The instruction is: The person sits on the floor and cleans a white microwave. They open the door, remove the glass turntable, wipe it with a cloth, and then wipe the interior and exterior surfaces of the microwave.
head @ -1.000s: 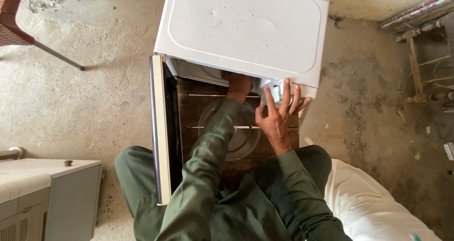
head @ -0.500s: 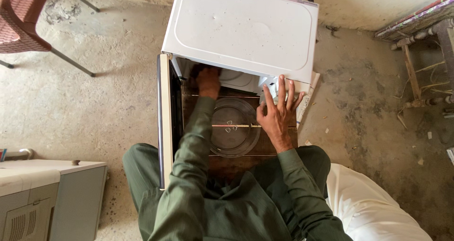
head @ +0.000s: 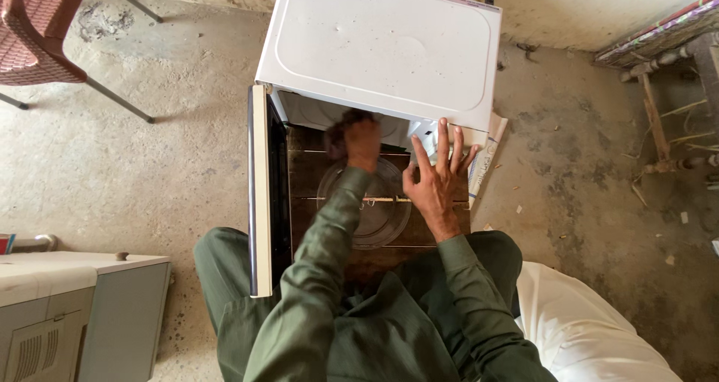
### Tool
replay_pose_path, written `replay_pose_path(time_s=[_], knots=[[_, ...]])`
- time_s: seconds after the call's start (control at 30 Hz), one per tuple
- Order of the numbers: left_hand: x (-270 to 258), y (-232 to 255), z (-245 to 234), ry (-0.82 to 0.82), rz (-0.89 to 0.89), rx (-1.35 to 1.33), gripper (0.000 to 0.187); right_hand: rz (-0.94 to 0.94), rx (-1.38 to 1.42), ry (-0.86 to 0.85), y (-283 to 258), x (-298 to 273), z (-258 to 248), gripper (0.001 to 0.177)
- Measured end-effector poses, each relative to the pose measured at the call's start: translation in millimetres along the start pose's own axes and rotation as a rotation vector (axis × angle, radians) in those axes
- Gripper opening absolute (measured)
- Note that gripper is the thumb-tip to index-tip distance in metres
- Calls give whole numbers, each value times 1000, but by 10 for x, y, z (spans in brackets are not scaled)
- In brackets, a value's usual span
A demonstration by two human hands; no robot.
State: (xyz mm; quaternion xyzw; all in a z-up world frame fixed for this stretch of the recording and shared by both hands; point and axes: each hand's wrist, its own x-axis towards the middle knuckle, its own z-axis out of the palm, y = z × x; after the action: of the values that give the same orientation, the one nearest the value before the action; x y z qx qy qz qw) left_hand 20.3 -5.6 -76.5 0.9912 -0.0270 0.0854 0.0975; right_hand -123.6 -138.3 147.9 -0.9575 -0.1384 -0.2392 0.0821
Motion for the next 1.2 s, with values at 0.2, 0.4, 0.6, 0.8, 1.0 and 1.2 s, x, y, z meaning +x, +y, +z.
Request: replay_pose_path(time_s=[0.2, 0.4, 0.6, 0.8, 1.0, 1.2], knots=[[-89, 236, -426, 19, 171, -172, 14, 4, 2, 5, 7, -17, 34, 52], [50, 325, -275, 31, 184, -263, 22, 23, -8, 5, -23, -3, 31, 49], [455, 396, 453, -196, -55, -460, 39, 48, 2, 46, -39, -4, 60, 43], [720, 441, 645, -292, -135, -739, 46, 34, -22, 143, -15, -10, 204, 38], [1124, 497, 315, -227, -87, -737, 42, 39, -24, 158, -15, -35, 259, 35], [989, 506, 244, -239, -34, -660, 39, 42, -26, 150, -32, -13, 218, 36]])
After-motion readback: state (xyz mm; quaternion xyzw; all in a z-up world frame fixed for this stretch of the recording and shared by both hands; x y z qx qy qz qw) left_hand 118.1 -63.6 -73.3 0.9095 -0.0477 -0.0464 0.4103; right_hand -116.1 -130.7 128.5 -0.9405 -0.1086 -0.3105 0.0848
